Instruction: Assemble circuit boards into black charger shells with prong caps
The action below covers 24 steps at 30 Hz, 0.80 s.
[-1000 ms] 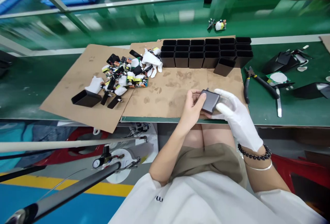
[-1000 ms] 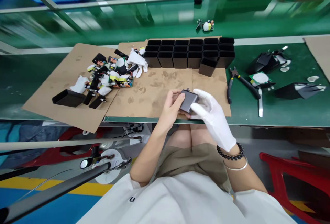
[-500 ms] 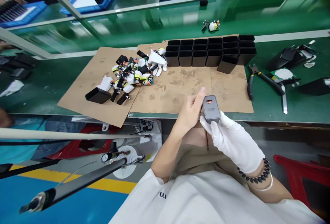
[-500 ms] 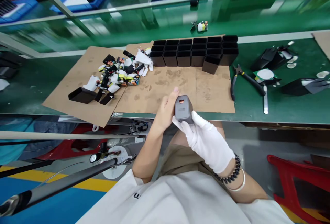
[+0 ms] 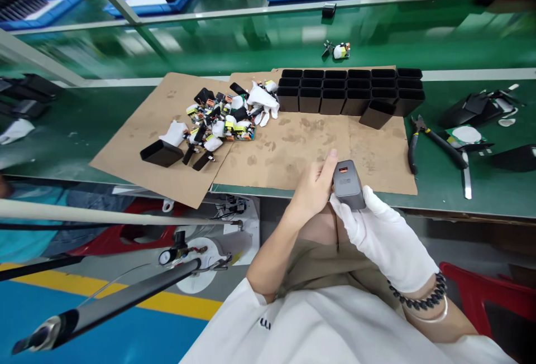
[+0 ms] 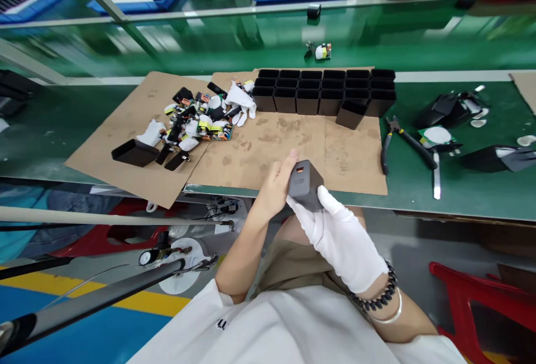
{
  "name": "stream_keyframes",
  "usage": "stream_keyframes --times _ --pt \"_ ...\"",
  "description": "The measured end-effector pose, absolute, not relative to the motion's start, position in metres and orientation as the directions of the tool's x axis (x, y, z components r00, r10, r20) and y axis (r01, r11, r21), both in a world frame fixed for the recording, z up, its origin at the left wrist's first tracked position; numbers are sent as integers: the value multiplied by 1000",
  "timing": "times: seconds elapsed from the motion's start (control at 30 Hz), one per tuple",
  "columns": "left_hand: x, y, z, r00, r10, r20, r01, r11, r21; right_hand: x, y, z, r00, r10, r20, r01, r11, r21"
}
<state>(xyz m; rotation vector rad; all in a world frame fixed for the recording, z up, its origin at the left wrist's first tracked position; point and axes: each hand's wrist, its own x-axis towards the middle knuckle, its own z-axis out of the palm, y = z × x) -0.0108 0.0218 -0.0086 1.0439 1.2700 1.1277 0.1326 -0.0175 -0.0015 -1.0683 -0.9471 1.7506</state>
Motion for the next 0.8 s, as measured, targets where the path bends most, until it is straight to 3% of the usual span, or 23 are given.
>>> stream_keyframes --times 0.1,0.17,0.23,0.33,0.43,0.53,0.67,0.8 --pt "-15 25 -15 -7 999 -43 79 44 996 135 -1 -19 -26 996 -88 -132 -91 -987" --pt "-18 25 -21 -19 999 41 126 -38 991 140 13 -32 154 980 124 130 104 -986" --pt "-20 26 -27 -21 994 103 174 -98 980 145 25 -41 135 927 350 510 238 -827" --pt "-26 36 -28 -1 989 150 280 -144 949 149 34 -43 -86 909 408 798 308 -518" --pt "-37 74 -12 53 967 249 424 -247 871 149 38 -40 -196 888 417 874 351 -335" --pt "-50 150 19 104 928 357 608 -343 716 148 43 -40 -234 858 457 877 390 -282" --pt "-61 275 46 121 966 230 792 -234 564 147 53 -45 -219 823 524 805 456 -379" --pt "-64 364 35 102 993 51 912 -114 394 143 58 -49 -151 796 586 669 519 -532"
